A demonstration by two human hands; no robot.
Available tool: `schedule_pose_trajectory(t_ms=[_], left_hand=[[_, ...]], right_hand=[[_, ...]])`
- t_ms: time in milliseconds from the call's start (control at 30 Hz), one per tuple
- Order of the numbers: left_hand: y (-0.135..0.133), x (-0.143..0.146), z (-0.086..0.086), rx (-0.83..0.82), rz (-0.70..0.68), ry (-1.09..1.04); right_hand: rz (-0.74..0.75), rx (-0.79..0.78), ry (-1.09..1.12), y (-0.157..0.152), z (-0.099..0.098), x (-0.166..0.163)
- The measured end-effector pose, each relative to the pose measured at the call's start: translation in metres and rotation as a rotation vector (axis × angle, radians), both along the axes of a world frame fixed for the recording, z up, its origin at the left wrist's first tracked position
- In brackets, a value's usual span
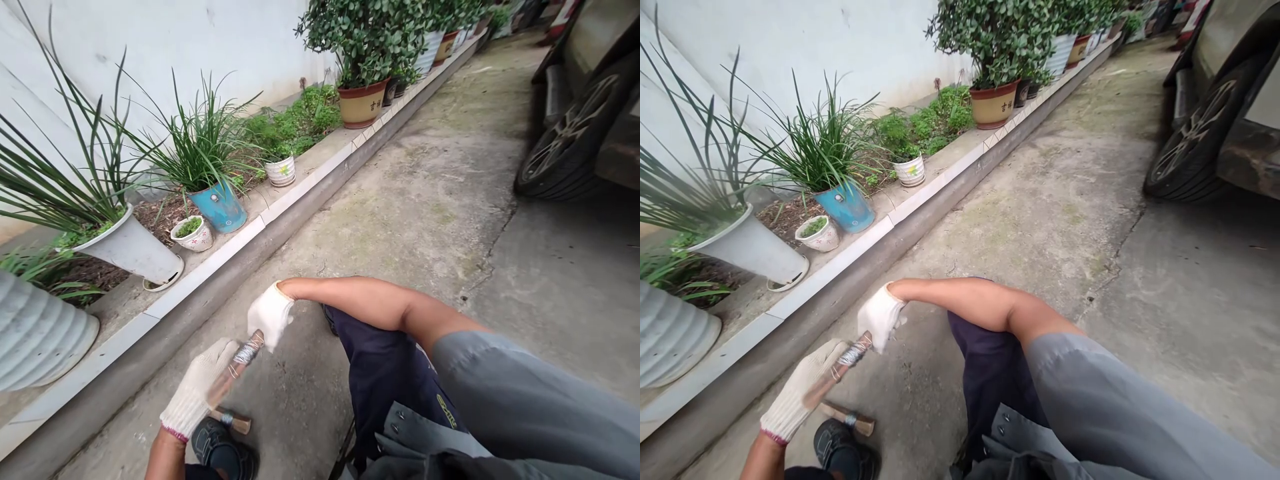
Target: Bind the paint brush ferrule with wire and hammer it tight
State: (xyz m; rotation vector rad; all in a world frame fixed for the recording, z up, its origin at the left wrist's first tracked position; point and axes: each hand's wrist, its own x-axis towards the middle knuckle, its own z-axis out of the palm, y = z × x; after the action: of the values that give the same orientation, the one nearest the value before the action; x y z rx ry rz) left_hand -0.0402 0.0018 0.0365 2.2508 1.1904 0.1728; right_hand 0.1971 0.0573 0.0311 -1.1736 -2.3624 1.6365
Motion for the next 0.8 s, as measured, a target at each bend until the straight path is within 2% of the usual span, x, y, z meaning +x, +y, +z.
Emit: schedule_pose_trajectory(t_ms=[67,133,233,367,500,567,633,700,800], left_hand=[[-0.002,0.005,0.001,-0.05,0.066,-0.064],[-0.002,0.01,0.001,-0.055,0.152,-0.037],[-0.002,0.016,0.0,-0.017,0.205,0.049],[-0.004,0.018,-0.004,-0.011,0.193,0.14],[-0.008,0.019,-0.008,0.005,0.135,0.207],[-0.009,0.02,-0.007,0.013,0.111,0.223],[-0.009,0.018,-0.004,0.017,0.108,0.235],[-0.007,0.015,0.0,0.036,0.111,0.25],[-0.001,0.007,0.0,0.102,0.09,0.285]], right_hand=[[0.024,0.035,0.016,0.004,0.009,0.006],[0.035,0.113,0.056,0.006,0.015,0.008],[-0.077,0.26,0.121,0.009,0.017,0.004],[-0.274,0.365,0.063,0.021,0.015,-0.001],[-0.333,0.54,-0.156,0.038,0.011,0.001],[-0.305,0.623,-0.327,0.042,0.005,0.001],[-0.209,0.623,-0.474,0.04,-0.003,-0.001],[-0.075,0.566,-0.533,0.031,-0.014,-0.006],[0.056,0.431,-0.473,0.008,-0.026,-0.015]])
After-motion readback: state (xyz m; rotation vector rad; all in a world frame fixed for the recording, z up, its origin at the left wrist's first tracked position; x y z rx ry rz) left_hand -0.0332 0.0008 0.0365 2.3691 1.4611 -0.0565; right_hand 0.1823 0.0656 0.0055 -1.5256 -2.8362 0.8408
